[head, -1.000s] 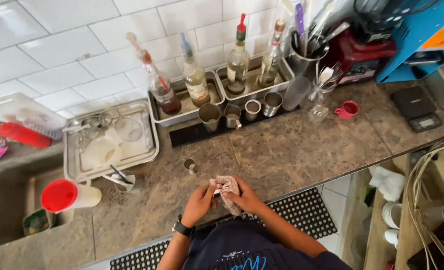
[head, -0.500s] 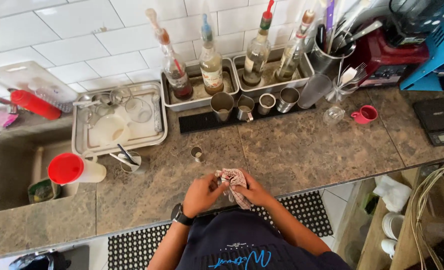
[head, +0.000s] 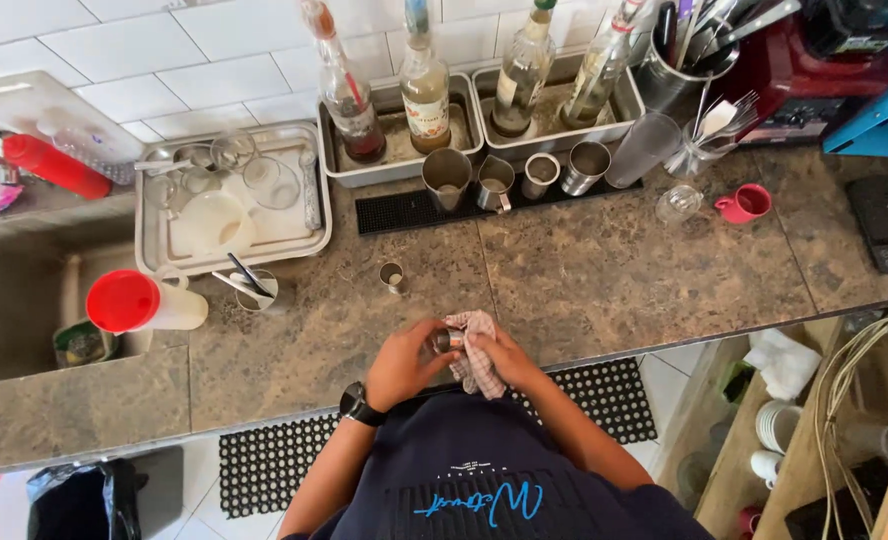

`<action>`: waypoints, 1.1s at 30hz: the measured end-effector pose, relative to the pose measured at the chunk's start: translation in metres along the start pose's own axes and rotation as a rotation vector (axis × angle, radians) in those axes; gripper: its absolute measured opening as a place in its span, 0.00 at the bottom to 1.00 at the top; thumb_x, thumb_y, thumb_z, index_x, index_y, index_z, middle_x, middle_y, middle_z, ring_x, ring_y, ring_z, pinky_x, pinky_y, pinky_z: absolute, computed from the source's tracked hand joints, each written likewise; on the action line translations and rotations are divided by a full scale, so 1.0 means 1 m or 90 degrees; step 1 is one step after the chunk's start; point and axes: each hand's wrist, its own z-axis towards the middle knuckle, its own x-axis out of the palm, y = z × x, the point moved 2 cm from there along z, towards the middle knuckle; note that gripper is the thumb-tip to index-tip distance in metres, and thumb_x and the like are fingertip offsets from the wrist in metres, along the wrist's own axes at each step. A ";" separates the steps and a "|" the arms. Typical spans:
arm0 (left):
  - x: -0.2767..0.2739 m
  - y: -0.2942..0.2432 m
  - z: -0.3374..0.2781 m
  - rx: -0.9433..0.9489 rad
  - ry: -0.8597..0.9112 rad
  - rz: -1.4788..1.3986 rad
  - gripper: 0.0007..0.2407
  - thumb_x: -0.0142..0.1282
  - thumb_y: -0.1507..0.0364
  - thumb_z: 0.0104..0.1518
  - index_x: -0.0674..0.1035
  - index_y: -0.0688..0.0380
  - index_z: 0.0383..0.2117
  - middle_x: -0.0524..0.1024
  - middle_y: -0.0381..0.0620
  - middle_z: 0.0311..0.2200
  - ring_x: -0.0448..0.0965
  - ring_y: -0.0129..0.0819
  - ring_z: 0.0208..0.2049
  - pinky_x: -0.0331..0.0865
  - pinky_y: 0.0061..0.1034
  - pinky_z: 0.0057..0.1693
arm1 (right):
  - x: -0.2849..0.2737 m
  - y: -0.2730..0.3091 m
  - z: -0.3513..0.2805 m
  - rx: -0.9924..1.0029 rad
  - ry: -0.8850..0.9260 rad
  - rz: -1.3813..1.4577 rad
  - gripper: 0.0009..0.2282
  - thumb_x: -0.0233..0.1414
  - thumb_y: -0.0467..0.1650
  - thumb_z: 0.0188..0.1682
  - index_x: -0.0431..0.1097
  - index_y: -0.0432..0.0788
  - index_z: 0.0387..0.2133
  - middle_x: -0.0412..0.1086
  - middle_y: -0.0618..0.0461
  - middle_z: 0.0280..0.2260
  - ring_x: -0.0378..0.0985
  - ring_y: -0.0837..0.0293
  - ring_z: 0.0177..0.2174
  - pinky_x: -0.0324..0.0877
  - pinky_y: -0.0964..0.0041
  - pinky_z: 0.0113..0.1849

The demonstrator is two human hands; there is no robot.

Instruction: Cleaning and wiping down various coffee-making tools like jiggers, shakers, and milk pitchers at a coffee shop counter.

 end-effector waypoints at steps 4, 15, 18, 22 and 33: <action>-0.005 -0.011 -0.002 0.074 -0.001 0.073 0.20 0.66 0.68 0.52 0.76 0.47 0.52 0.79 0.52 0.39 0.81 0.61 0.46 0.74 0.47 0.52 | 0.014 0.021 -0.009 0.108 -0.081 0.000 0.32 0.58 0.47 0.47 0.70 0.35 0.57 0.70 0.29 0.52 0.70 0.39 0.54 0.60 0.43 0.56; 0.007 0.020 -0.010 -0.033 -0.114 -0.064 0.15 0.65 0.60 0.53 0.77 0.60 0.30 0.81 0.51 0.18 0.84 0.55 0.26 0.74 0.41 0.35 | 0.024 0.048 -0.029 -0.129 0.027 -0.050 0.25 0.62 0.34 0.50 0.63 0.36 0.58 0.69 0.38 0.53 0.67 0.49 0.55 0.62 0.45 0.57; 0.025 0.050 -0.009 -0.111 -0.172 -0.114 0.11 0.64 0.63 0.54 0.79 0.57 0.28 0.79 0.51 0.17 0.84 0.53 0.26 0.73 0.38 0.32 | 0.042 0.077 -0.039 -0.166 0.060 -0.144 0.27 0.63 0.33 0.47 0.64 0.38 0.59 0.69 0.37 0.54 0.66 0.45 0.58 0.60 0.44 0.58; 0.040 0.068 -0.015 -0.191 -0.237 -0.161 0.09 0.66 0.63 0.54 0.82 0.53 0.30 0.81 0.47 0.20 0.86 0.44 0.28 0.76 0.30 0.35 | 0.048 0.082 -0.045 -0.182 0.025 -0.186 0.27 0.64 0.31 0.43 0.67 0.43 0.57 0.72 0.41 0.51 0.70 0.49 0.56 0.63 0.47 0.57; 0.041 0.085 -0.024 -0.175 -0.267 -0.545 0.09 0.60 0.77 0.60 0.79 0.60 0.46 0.82 0.41 0.32 0.79 0.23 0.29 0.77 0.20 0.42 | 0.046 0.084 -0.035 -0.293 -0.080 0.141 0.27 0.66 0.26 0.41 0.65 0.34 0.54 0.74 0.44 0.46 0.78 0.57 0.45 0.72 0.57 0.51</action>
